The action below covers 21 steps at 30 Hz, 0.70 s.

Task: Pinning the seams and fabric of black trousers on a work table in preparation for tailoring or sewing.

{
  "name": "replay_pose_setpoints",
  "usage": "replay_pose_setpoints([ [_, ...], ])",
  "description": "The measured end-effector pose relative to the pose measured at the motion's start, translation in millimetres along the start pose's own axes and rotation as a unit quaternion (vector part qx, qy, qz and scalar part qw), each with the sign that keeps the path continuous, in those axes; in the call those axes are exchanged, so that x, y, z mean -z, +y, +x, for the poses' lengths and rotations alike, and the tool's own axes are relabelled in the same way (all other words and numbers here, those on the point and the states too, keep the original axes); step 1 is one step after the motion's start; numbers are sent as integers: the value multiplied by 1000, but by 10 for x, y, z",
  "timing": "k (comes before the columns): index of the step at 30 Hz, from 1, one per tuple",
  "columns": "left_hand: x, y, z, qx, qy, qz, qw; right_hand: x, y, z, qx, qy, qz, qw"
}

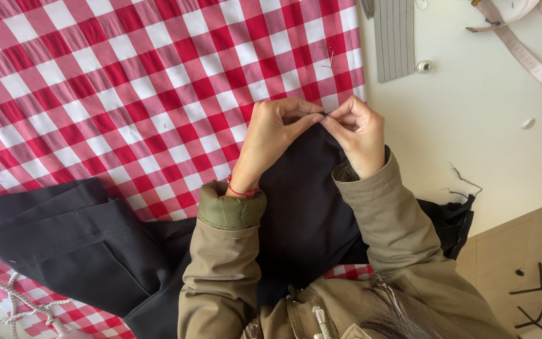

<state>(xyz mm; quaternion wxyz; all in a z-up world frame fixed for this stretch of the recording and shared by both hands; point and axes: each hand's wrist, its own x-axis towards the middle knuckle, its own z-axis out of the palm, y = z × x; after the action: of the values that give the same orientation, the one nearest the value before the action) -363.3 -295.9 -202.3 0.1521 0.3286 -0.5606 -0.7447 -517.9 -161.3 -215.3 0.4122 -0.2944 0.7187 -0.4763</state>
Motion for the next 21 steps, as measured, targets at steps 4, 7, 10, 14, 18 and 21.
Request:
replay_pose_setpoints([
  [4, -15, 2, -3, -16, 32, 18, 999, 3, -49, -29, -1, -15, -27, 1000],
  [7, -8, -23, 13, -24, 44, 16, 999, 19, -60, -45, -8, -27, -29, 999],
  [10, -16, -46, 13, -23, 42, 8, 999, 29, -23, -60, -21, -30, -30, 999],
  [14, -6, -60, 11, -20, 32, -9, 999, -38, -221, -29, -18, -18, -23, 999],
  [18, -7, -45, -5, -68, 27, 3, 997, -5, -179, -12, -3, -23, -33, 999],
  [21, -7, -54, 1, -99, 35, 30, 994, -20, -207, -1, 20, -22, -70, 997],
])
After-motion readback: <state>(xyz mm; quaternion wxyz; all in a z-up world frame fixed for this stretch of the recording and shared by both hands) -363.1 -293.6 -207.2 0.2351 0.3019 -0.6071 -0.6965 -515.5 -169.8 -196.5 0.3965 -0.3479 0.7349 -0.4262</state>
